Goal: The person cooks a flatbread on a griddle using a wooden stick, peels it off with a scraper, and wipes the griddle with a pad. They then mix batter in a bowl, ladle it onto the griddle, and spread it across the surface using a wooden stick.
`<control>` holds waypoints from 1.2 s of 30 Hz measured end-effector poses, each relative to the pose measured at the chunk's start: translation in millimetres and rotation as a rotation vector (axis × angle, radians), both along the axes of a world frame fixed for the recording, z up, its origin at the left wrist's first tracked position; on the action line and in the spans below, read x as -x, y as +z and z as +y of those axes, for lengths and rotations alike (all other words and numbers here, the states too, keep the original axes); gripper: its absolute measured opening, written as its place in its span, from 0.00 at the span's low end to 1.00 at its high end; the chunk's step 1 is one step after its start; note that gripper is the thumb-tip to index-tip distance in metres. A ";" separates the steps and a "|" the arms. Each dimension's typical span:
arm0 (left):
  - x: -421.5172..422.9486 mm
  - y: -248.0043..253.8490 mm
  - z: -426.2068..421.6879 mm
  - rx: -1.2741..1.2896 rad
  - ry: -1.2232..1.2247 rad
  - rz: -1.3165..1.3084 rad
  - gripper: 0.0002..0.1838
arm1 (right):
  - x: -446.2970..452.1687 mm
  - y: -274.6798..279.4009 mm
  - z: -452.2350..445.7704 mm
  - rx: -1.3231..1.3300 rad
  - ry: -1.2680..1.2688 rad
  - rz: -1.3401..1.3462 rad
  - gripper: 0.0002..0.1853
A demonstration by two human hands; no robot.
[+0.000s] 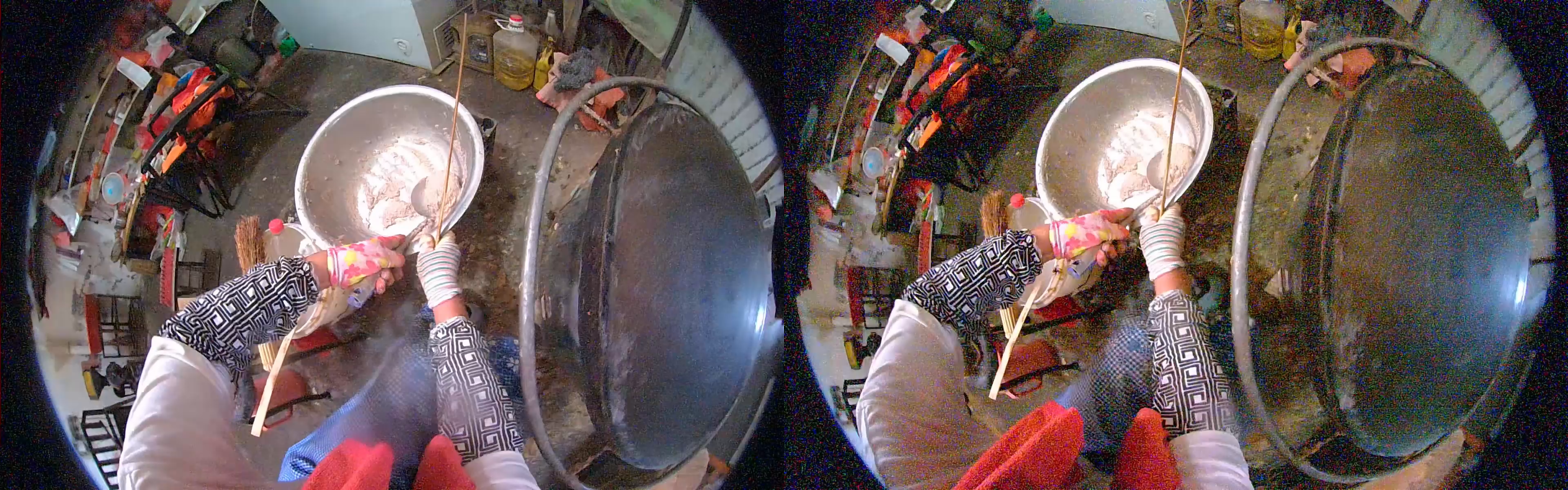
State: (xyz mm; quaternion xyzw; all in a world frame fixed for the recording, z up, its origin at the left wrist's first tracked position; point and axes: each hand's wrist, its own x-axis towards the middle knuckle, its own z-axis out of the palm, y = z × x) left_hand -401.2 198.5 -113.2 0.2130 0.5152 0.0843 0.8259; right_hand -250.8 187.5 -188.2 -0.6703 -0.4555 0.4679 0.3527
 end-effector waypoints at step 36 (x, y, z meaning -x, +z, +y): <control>51.8 108.9 -56.6 -0.375 0.548 -0.287 0.20 | -179.2 216.7 -347.0 0.023 -0.264 0.501 0.10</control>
